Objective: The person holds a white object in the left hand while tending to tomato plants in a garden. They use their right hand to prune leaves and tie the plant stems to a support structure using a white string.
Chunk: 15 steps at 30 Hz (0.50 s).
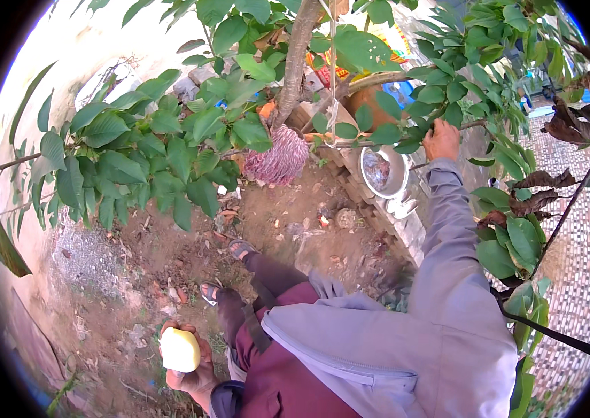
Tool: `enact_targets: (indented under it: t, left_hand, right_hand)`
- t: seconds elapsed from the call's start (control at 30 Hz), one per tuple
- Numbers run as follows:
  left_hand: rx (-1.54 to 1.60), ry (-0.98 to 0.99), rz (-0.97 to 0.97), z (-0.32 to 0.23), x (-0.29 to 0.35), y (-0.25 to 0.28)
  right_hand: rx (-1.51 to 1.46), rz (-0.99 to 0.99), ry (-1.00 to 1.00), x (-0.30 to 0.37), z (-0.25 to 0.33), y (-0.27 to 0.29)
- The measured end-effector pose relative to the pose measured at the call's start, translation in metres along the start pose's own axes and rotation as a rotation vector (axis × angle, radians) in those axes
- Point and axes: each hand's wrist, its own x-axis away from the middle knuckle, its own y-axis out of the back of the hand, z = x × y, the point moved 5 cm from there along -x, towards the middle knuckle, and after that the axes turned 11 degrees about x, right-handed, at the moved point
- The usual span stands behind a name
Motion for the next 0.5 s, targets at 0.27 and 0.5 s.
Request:
enact_targets:
  t: [0.27,0.5]
  left_hand:
    - [-0.021,-0.1,-0.079,0.0,-0.001,-0.001]
    - [-0.05,-0.026,0.001,-0.001,-0.007,-0.003]
  right_hand:
    - [-0.173,-0.01,0.018,-0.012,-0.008,-0.009]
    - [-0.536,-0.148,-0.249,-0.011,0.001,0.028]
